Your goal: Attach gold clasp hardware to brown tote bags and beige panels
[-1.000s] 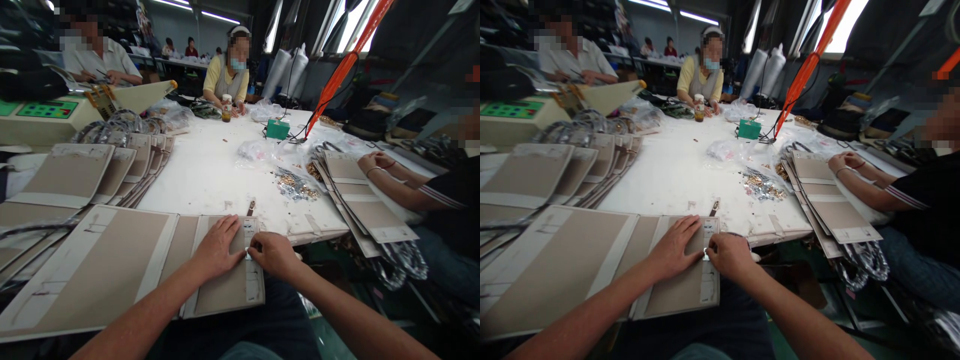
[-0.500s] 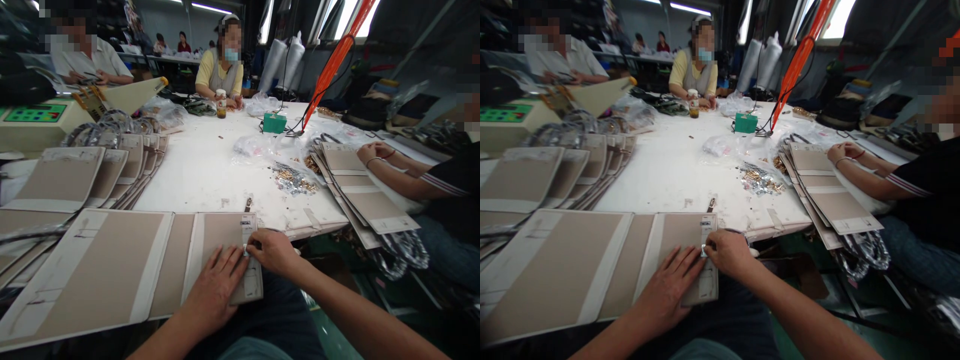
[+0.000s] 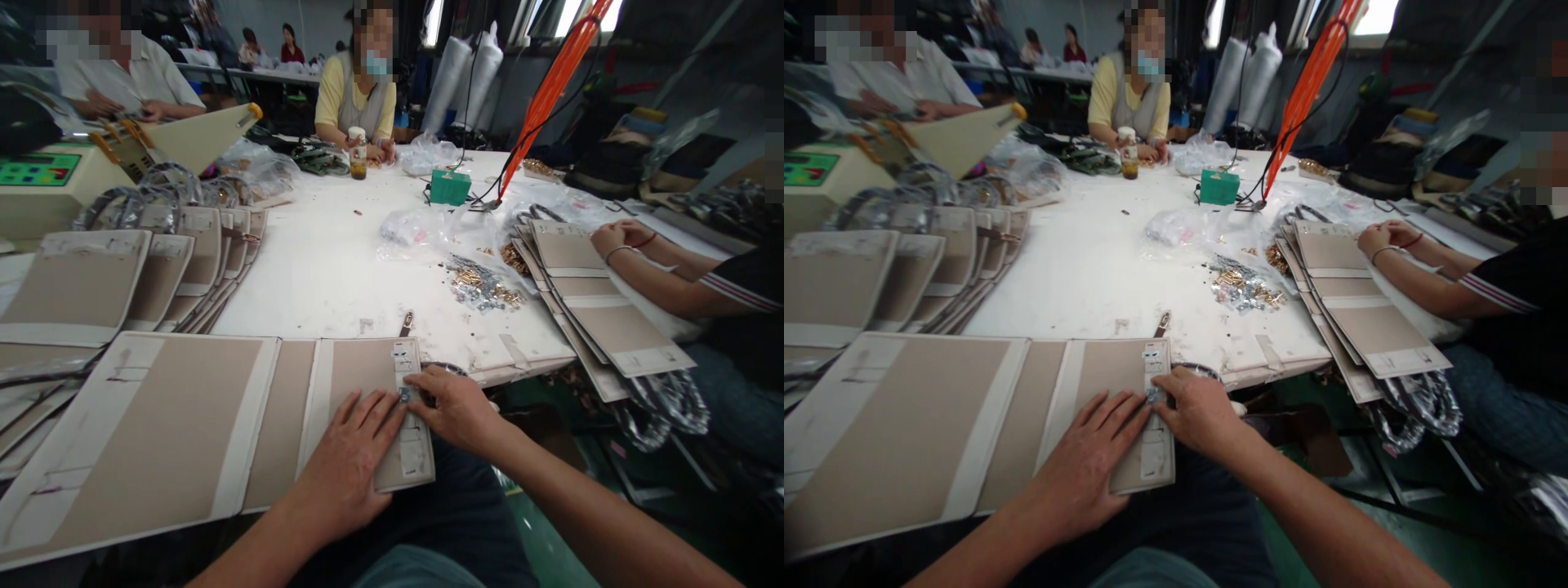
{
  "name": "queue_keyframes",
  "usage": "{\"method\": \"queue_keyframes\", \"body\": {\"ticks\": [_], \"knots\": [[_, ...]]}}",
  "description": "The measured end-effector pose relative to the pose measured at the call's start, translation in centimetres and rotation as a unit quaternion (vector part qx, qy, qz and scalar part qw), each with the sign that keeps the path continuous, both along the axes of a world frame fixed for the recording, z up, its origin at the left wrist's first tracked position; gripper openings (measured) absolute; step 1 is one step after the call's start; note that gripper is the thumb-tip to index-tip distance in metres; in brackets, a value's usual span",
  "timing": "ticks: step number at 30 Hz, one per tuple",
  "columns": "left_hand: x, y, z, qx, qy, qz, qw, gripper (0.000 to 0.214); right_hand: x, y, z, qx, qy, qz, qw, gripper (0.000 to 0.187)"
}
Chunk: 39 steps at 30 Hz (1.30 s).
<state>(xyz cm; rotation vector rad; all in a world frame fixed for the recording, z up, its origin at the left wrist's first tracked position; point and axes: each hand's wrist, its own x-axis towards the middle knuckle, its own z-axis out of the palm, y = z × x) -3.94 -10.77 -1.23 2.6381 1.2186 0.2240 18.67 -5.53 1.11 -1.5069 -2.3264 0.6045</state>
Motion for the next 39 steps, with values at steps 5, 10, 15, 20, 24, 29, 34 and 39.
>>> {"method": "queue_keyframes", "body": {"ticks": [5, 10, 15, 20, 24, 29, 34, 39], "knots": [[0.1, 0.1, 0.2, -0.003, -0.002, 0.003, 1.000, 0.087, 0.1, 0.2, 0.0, -0.012, -0.002, 0.015, 1.000, 0.030], [0.0, 0.1, 0.2, -0.004, -0.006, 0.002, 1.000, 0.087, 0.3, 0.2, -0.3, -0.009, 0.013, 0.011, 1.000, 0.028], [-0.1, 0.1, 0.1, -0.003, -0.010, 0.002, 1.000, 0.090, 0.3, 0.2, -0.5, -0.016, 0.022, -0.003, 1.000, 0.019], [-0.2, 0.1, 0.1, 0.000, -0.011, -0.003, 1.000, 0.091, 0.2, 0.5, -0.5, -0.052, 0.076, -0.016, 0.996, 0.019], [-0.2, 0.2, 0.1, 0.008, -0.013, -0.009, 1.000, 0.090, 0.1, 0.7, -0.5, -0.098, 0.134, -0.029, 0.986, 0.020], [-0.2, 0.2, -0.2, 0.021, -0.015, -0.006, 1.000, 0.092, -0.5, 0.2, -1.1, -0.079, 0.116, -0.062, 0.988, 0.009], [-0.3, 0.2, -0.3, 0.022, -0.011, -0.010, 1.000, 0.088, -1.0, -1.1, -1.5, -0.009, 0.051, -0.077, 0.996, 0.008], [-0.3, 0.2, -0.4, 0.022, -0.015, -0.008, 1.000, 0.085, -1.6, -2.0, -1.9, 0.035, 0.002, -0.090, 0.995, 0.011]]}}
